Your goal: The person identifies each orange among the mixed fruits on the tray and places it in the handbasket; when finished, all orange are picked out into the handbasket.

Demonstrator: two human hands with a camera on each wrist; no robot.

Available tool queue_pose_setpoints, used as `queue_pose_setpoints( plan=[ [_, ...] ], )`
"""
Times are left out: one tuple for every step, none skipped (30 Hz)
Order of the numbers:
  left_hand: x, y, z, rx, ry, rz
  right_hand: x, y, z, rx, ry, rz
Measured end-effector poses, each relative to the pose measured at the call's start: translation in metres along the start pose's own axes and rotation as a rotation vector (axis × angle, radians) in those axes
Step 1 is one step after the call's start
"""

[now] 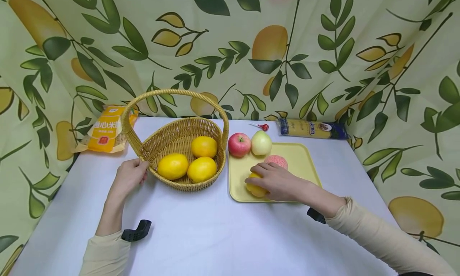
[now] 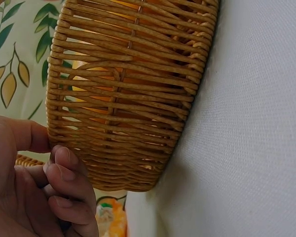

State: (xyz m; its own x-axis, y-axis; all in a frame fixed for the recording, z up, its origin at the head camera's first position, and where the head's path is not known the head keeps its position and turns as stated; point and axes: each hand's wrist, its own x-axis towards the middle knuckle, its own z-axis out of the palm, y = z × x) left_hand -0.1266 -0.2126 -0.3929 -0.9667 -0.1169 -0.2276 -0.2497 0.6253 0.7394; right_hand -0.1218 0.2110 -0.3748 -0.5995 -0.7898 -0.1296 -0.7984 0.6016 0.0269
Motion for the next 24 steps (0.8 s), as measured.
queue_pose_setpoints(
  plan=[
    [0.0, 0.0, 0.0, 0.001, 0.0, 0.002, 0.0, 0.0, 0.0, 0.0, 0.008, 0.001],
    [0.0, 0.0, 0.0, 0.002, -0.001, 0.003, 0.001, 0.0, -0.001, 0.0, 0.014, 0.003],
    [-0.001, 0.0, 0.0, 0.002, -0.001, 0.004, 0.002, 0.0, -0.001, 0.004, 0.022, 0.006],
    [-0.001, 0.0, 0.0, 0.003, -0.002, 0.005, 0.002, 0.0, -0.002, 0.012, 0.031, 0.007],
    [-0.001, 0.0, 0.0, 0.004, -0.003, 0.005, 0.003, -0.001, -0.004, 0.023, 0.037, 0.01],
    [-0.001, 0.0, 0.0, 0.004, -0.002, 0.006, 0.004, -0.001, -0.006, 0.036, 0.037, 0.018],
    [-0.001, 0.0, 0.0, 0.005, -0.002, 0.006, 0.006, -0.002, -0.008, 0.052, 0.037, 0.03],
    [-0.001, 0.0, 0.0, 0.004, -0.001, 0.005, 0.008, -0.002, -0.012, 0.066, 0.035, 0.043],
    [-0.001, 0.0, 0.0, 0.005, 0.001, 0.006, 0.01, -0.003, -0.016, 0.084, 0.035, 0.058],
    [0.0, 0.0, 0.0, 0.005, 0.001, 0.006, 0.011, -0.004, -0.02, 0.099, 0.036, 0.072],
    [0.0, 0.0, 0.0, 0.006, 0.002, 0.006, 0.014, -0.004, -0.025, 0.108, 0.043, 0.085],
    [0.0, 0.0, 0.0, 0.006, 0.004, 0.005, 0.016, -0.005, -0.029, 0.114, 0.059, 0.09],
    [0.0, 0.0, 0.0, 0.006, 0.004, 0.004, 0.02, -0.006, -0.034, 0.124, 0.087, 0.086],
    [0.0, 0.0, 0.0, 0.007, 0.005, 0.003, 0.024, -0.007, -0.038, 0.134, 0.123, 0.077],
    [0.0, 0.0, 0.0, 0.009, 0.007, 0.002, 0.028, -0.009, -0.043, 0.144, 0.165, 0.058],
    [0.0, 0.0, 0.0, 0.009, 0.007, -0.001, 0.033, -0.011, -0.047, 0.152, 0.207, 0.04],
    [0.0, 0.0, 0.0, 0.008, 0.008, -0.004, 0.039, -0.013, -0.051, 0.161, 0.249, 0.02],
    [0.0, 0.0, 0.0, 0.008, 0.008, -0.006, 0.046, -0.016, -0.055, 0.172, 0.289, -0.001],
    [0.0, 0.0, 0.0, 0.007, 0.006, -0.007, 0.053, -0.019, -0.059, 0.185, 0.322, -0.016],
    [0.0, 0.0, 0.0, 0.007, 0.006, -0.009, 0.059, -0.022, -0.063, 0.194, 0.348, -0.025],
    [0.0, 0.0, 0.001, 0.007, 0.004, -0.01, 0.067, -0.025, -0.067, 0.201, 0.37, -0.031],
    [0.0, 0.0, 0.001, 0.006, 0.003, -0.01, 0.074, -0.029, -0.07, 0.206, 0.388, -0.029],
    [0.0, 0.0, 0.001, 0.006, 0.002, -0.009, 0.082, -0.032, -0.074, 0.208, 0.402, -0.025],
    [0.0, 0.0, 0.001, 0.007, 0.0, -0.008, 0.089, -0.036, -0.077, 0.206, 0.415, -0.019]
  ],
)
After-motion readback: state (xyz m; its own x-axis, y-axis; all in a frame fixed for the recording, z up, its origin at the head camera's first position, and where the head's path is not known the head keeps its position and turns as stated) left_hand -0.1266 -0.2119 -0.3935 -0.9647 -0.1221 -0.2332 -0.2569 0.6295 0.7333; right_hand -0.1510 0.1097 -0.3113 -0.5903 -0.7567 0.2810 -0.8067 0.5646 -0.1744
